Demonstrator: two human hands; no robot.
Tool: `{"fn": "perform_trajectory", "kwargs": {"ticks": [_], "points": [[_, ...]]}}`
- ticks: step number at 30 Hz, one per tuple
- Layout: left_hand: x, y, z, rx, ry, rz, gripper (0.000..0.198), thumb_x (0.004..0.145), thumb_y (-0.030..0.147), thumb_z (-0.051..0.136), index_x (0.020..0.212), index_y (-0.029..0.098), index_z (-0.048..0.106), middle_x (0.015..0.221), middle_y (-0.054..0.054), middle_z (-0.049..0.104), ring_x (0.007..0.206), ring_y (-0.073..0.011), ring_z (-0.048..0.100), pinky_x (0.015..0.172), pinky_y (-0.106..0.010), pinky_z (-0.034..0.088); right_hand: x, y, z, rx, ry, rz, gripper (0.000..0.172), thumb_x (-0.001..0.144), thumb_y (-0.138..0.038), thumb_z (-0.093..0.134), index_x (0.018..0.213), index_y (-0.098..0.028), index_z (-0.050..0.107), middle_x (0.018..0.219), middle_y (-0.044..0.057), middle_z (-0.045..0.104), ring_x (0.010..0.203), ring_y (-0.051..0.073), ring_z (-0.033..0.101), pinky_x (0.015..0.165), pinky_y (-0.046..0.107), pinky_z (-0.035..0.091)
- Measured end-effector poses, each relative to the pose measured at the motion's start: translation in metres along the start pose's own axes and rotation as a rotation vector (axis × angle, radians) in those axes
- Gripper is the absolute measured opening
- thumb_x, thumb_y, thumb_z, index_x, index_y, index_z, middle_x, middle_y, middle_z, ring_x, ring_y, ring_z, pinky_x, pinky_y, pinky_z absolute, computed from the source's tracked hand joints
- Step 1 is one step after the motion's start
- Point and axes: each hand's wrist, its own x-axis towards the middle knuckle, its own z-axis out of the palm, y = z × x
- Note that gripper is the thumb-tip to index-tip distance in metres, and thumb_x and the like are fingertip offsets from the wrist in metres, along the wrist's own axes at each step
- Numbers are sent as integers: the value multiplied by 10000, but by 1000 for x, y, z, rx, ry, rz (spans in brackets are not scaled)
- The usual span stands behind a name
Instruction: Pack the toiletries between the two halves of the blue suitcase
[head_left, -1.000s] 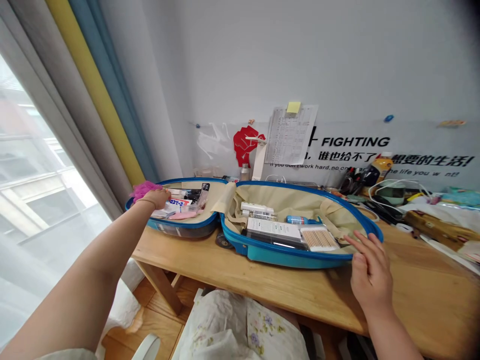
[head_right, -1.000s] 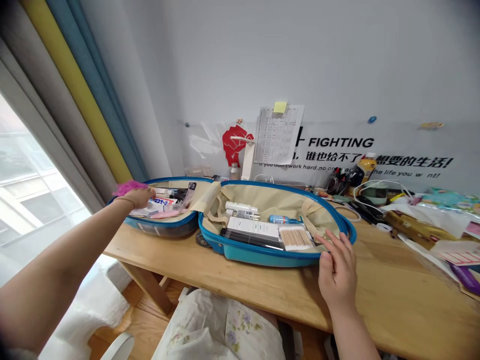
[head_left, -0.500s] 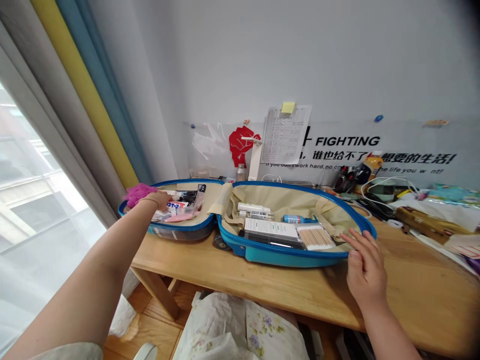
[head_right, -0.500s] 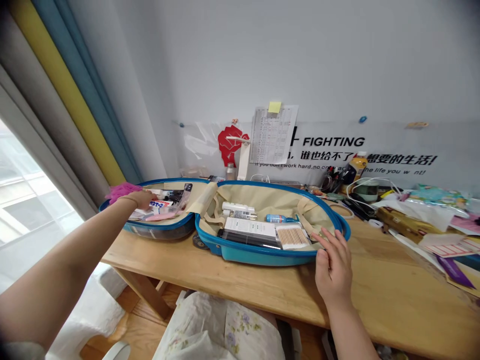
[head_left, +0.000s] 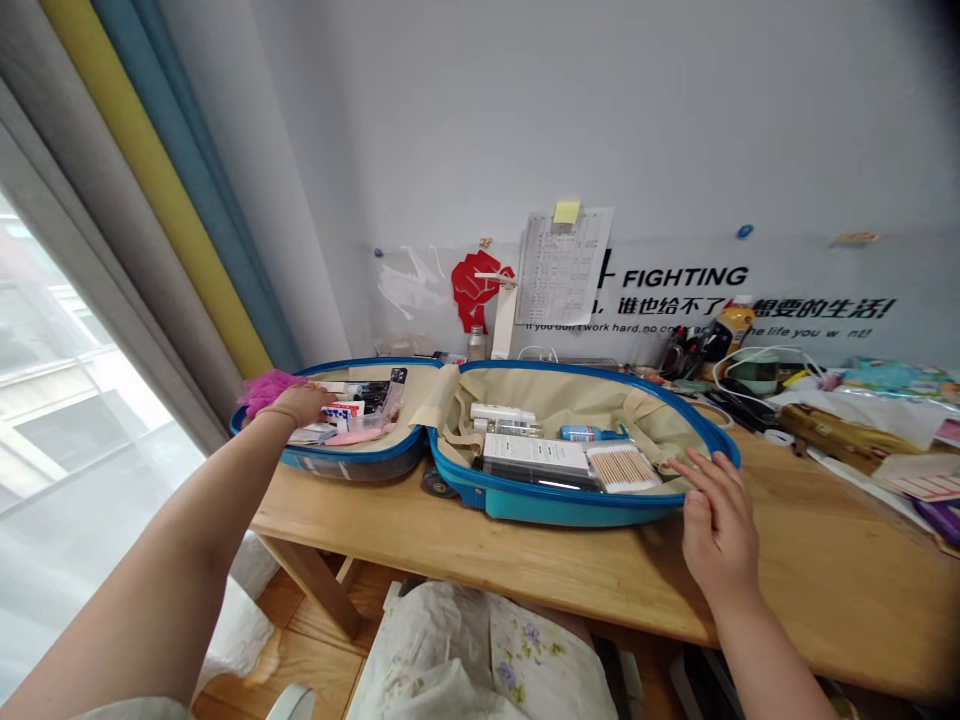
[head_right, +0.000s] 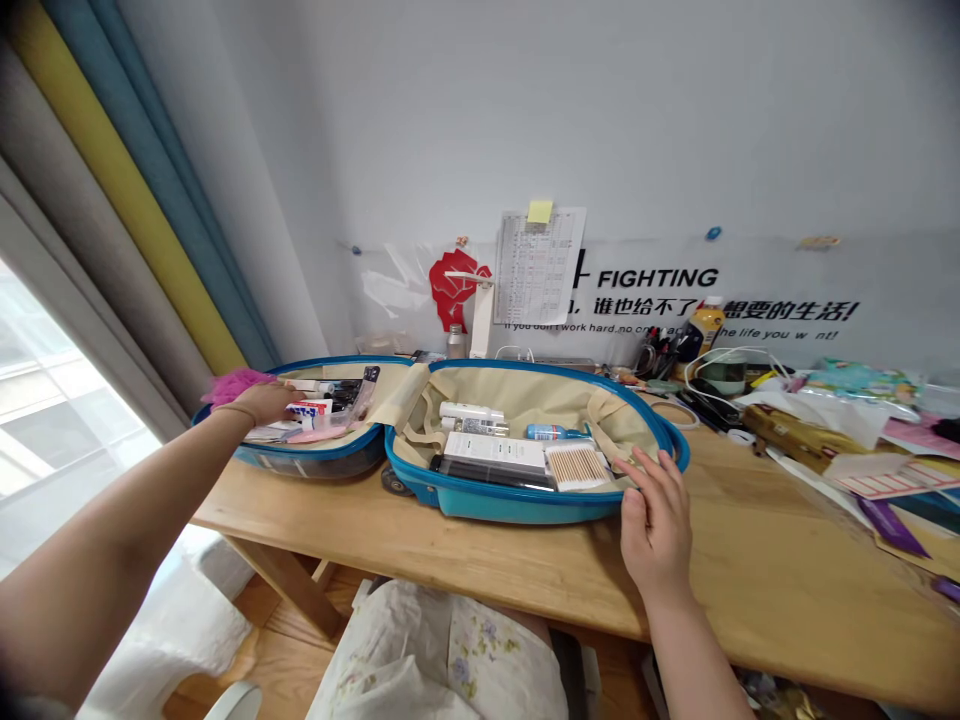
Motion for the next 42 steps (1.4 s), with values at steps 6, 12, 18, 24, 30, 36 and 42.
{"fn": "perform_trajectory", "kwargs": {"ticks": [6,12,18,24,30,36,42], "points": [[-19,9,-17,-115,153,-103,418,930,321,455,1288,137,570,1269,-139,657,1167,-286,608,970,-341,457,0,0,-1,10,-13,32,342,980,-364,403,1101,-210,684,1236,113,671,1349,289,493,1099,545,405],[-13,52,-76,-269,360,-121,495,1012,375,209,1450,194,349,1306,-62,605,1240,-274,508,1054,-357,402,-1,-1,-1,27,-21,38,359,986,-374,390,1117,-214,684,1267,114,656,1353,296,484,1108,560,392],[12,170,-140,-394,317,219,540,997,492,379,1455,208,389,1364,-105,556,1128,-282,581,967,-365,454,-1,-3,-2,34,-47,69,337,981,-355,406,1125,-213,676,1270,119,648,1384,296,448,1113,576,380],[34,306,-156,-439,148,520,450,967,378,565,1383,214,509,1321,-108,593,1132,-232,601,992,-404,482,-2,-5,-4,50,-55,58,316,977,-326,415,1132,-221,670,1305,113,632,1388,294,443,1107,584,381],[49,375,-142,-470,59,611,396,950,345,617,1305,178,564,1324,-109,577,1158,-250,593,974,-486,515,-2,-6,-3,38,-41,27,310,980,-292,413,1141,-227,670,1298,105,642,1382,280,451,1107,568,389],[53,393,-125,-544,38,627,400,954,352,611,1305,168,557,1285,-106,594,1095,-234,622,920,-458,547,-3,-5,-4,31,-53,59,329,981,-332,399,1123,-228,677,1287,105,643,1377,293,451,1123,595,365],[57,395,-122,-515,57,635,371,960,362,600,1284,183,575,1327,-109,572,1134,-238,601,949,-465,532,-2,-6,-4,27,-52,51,328,980,-322,397,1126,-225,675,1291,111,641,1375,289,456,1114,591,376]]}}
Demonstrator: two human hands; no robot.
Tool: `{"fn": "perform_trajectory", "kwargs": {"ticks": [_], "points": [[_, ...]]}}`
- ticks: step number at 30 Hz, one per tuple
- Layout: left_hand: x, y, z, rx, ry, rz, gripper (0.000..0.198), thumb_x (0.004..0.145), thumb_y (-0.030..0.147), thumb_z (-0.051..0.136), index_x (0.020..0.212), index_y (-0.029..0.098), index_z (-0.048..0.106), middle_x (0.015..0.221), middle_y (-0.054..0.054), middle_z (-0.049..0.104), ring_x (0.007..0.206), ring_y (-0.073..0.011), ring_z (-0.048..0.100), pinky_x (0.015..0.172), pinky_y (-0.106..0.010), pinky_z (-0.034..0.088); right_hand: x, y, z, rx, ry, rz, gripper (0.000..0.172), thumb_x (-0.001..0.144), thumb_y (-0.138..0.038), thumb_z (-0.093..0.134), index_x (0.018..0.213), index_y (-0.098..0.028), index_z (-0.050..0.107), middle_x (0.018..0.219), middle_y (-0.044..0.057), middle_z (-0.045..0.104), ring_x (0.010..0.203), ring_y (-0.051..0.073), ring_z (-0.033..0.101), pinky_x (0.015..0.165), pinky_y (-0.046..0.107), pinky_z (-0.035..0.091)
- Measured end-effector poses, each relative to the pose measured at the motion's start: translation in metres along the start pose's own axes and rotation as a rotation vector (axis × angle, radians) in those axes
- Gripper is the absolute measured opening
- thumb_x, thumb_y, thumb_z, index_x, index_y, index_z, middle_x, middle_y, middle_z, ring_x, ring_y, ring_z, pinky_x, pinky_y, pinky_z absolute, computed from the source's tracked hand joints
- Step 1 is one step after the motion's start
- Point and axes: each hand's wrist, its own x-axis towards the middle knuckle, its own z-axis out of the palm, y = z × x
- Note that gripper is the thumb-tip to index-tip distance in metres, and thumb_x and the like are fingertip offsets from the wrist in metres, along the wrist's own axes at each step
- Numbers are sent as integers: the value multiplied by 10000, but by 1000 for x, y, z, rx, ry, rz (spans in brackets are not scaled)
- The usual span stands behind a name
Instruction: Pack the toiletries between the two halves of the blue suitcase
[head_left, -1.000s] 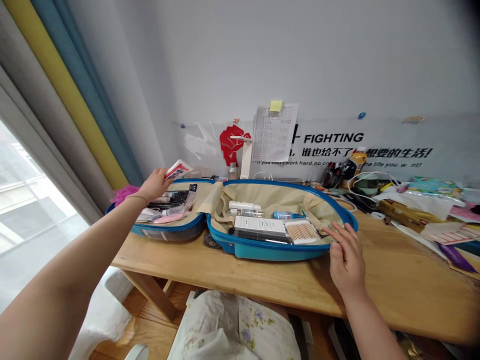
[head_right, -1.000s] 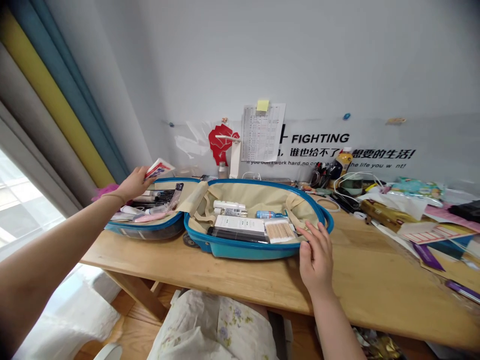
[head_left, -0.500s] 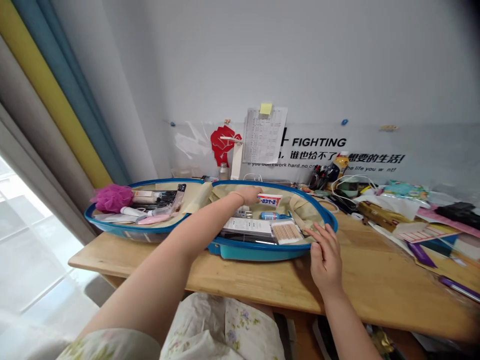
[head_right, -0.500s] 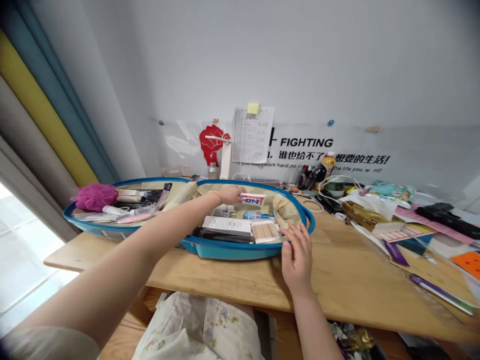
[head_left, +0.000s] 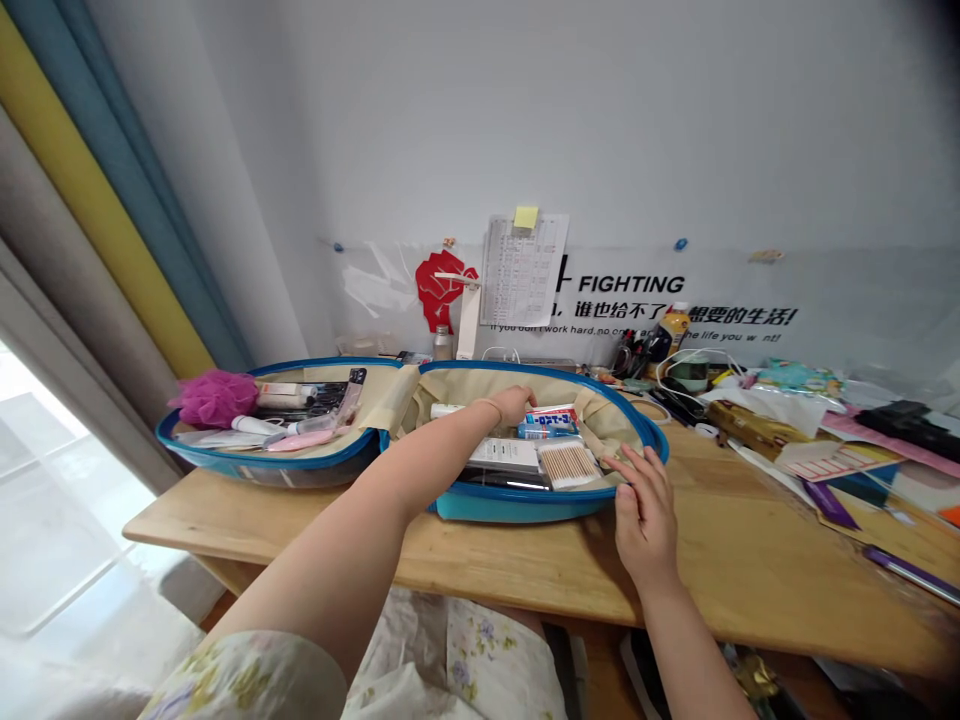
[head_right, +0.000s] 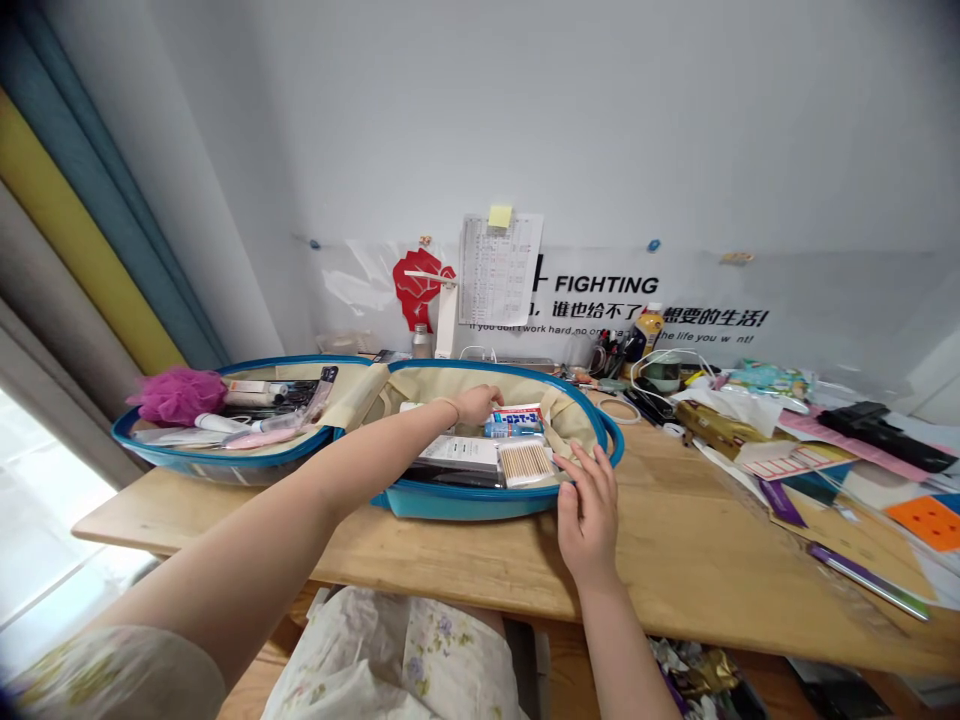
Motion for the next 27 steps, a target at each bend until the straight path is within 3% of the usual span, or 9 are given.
{"fn": "perform_trajectory", "kwargs": {"ticks": [7,14,17,19,22,25,27], "points": [[-6,-4,-2,133,-97,4,354,951,356,613,1262,188,593,1346,-108,563,1173,-248,580,984,-482,509,1,1,0,5,1,-2,318,974,-319,413,1129,-224,674,1288,116,644,1378,295,454,1111,590,376],[-17,4,-1,189,-112,40,383,947,348,620,1297,197,576,1363,-107,553,1194,-257,571,1003,-500,496,1,4,1,-3,-1,11,332,975,-355,404,1110,-222,677,1271,120,649,1374,304,458,1117,609,359],[-28,10,-15,181,-59,74,317,962,348,598,1256,230,604,1358,-104,560,1171,-229,582,992,-442,509,1,5,1,8,12,-7,325,975,-343,410,1108,-216,677,1273,123,649,1374,307,456,1115,605,361],[-40,7,-35,166,1,104,300,971,349,583,1246,233,611,1360,-104,560,1165,-223,583,993,-435,509,1,5,1,12,12,-3,328,978,-351,408,1104,-214,678,1276,121,646,1376,309,454,1111,598,366],[-70,-19,-73,147,112,99,324,980,369,564,1261,215,603,1363,-100,560,1172,-238,580,1004,-467,501,1,6,1,7,0,11,353,980,-386,397,1103,-210,677,1275,121,646,1373,309,455,1108,588,372],[-114,-74,-104,169,172,-47,349,975,372,571,1284,209,587,1365,-106,558,1191,-244,572,1015,-483,489,1,5,1,6,4,22,361,980,-395,393,1091,-205,678,1263,125,652,1365,305,461,1111,575,371],[-149,-117,-113,206,152,-204,365,962,391,591,1255,174,598,1302,-97,593,1151,-254,595,979,-479,510,2,4,2,5,13,17,350,977,-381,399,1088,-205,680,1254,124,656,1364,300,463,1115,564,369]]}}
